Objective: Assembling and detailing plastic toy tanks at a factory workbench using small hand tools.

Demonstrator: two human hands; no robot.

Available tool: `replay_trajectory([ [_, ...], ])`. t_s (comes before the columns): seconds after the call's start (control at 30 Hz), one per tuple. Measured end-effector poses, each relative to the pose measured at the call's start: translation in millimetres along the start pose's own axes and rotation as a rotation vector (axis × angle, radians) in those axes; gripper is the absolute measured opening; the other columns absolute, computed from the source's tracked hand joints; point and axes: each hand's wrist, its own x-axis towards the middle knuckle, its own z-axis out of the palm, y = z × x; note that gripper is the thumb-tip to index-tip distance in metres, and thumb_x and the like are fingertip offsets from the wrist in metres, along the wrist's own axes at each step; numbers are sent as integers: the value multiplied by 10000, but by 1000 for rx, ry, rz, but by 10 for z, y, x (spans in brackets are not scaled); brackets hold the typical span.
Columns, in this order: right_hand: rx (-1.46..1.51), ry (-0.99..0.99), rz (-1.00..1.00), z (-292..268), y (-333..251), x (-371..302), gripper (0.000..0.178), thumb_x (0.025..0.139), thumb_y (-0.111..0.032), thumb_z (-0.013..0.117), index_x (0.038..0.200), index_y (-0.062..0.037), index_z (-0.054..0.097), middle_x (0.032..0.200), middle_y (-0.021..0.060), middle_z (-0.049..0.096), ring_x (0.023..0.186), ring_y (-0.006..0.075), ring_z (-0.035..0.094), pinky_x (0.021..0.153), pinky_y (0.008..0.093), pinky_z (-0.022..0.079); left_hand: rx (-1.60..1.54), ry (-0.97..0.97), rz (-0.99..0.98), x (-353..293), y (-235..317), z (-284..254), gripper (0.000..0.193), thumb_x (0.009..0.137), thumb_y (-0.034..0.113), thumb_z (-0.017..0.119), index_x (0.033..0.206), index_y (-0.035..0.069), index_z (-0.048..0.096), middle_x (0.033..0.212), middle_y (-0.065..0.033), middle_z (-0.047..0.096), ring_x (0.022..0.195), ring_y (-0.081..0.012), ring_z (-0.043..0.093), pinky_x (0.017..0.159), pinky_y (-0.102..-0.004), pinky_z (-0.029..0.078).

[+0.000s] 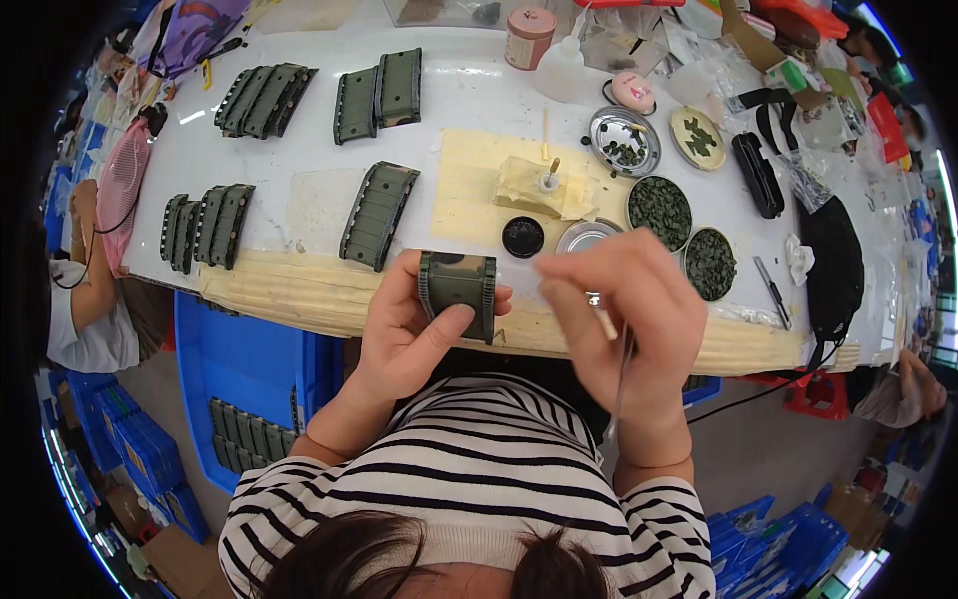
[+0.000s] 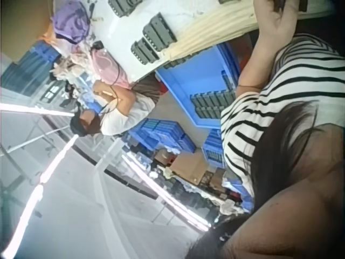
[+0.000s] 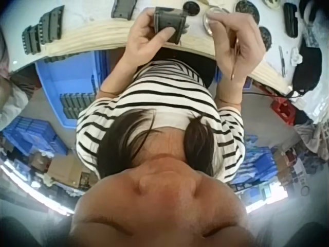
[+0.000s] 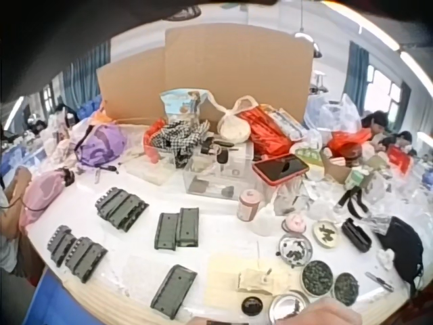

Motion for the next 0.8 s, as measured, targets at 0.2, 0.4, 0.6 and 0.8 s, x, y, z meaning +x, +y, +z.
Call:
replay_trajectory([
  [0.2, 719, -877, -293, 713, -846, -247, 299, 780, -145, 702, 1016, -13, 576, 907, 135, 552, 588, 222, 591, 510, 306, 480, -223, 58, -26, 179, 102, -68, 305, 952, 60, 529, 1223, 6, 401, 1095, -201, 626, 966, -224, 653, 858, -348, 537],
  [0.4, 823, -1269, -197, 1500, -1267, -349, 342, 884, -252, 576, 894, 88, 537, 929, 245, 563, 723, 379, 608, 702, 481, 488, -192, 51, 39, 252, 213, -143, 340, 963, 84, 511, 1272, 3, 395, 1089, -235, 626, 955, -270, 667, 833, -372, 558],
  [0.6, 882, -1419, -92, 1349, -1318, -154, 337, 859, -218, 564, 865, 119, 554, 924, 256, 597, 851, 396, 620, 726, 457, 502, -190, 53, 44, 280, 267, -130, 338, 964, 87, 508, 1272, 2, 397, 1081, -235, 630, 939, -271, 671, 823, -372, 561],
  [0.8, 657, -1390, -166, 1597, -1110, -391, 339, 767, -115, 609, 980, 143, 555, 928, 259, 598, 853, 390, 626, 744, 423, 526, -168, 38, 69, 306, 320, -151, 331, 963, 76, 504, 1267, 1, 398, 1067, -228, 640, 938, -260, 673, 819, -357, 559],
])
